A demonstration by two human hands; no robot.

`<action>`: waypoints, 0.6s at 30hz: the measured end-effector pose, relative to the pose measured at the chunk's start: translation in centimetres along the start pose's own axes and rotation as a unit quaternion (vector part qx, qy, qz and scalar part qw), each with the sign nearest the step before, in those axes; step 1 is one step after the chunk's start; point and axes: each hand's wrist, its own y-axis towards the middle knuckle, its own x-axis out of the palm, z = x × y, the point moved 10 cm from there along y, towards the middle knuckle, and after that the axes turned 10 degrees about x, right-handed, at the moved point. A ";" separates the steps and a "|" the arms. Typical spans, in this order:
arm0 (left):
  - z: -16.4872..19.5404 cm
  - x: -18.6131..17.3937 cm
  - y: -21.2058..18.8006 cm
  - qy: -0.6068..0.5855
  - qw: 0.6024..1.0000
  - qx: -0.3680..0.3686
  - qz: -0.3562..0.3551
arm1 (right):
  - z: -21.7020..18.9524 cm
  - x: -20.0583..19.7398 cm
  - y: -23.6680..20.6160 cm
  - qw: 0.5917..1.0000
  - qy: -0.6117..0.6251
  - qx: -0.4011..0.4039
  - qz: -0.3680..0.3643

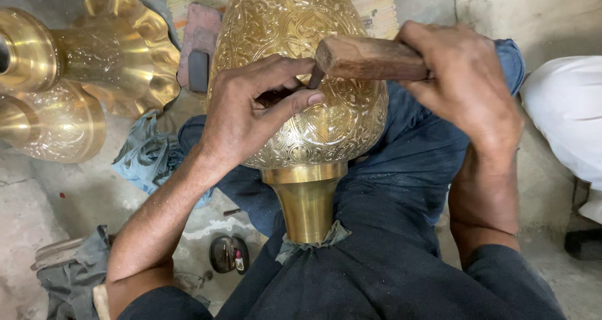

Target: The person sits cross-legged on the floor with a large engraved brass vase on their lap. They hold a small chisel against the vase's embossed surface and strike it with a wooden mallet, working the decorative patterns, occasionally repositioning the vase and resuming hammering.

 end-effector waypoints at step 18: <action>-0.6 0.4 -0.3 -0.005 1.000 0.004 -0.006 | 2.3 0.5 -1.3 0.967 0.195 0.162 -0.005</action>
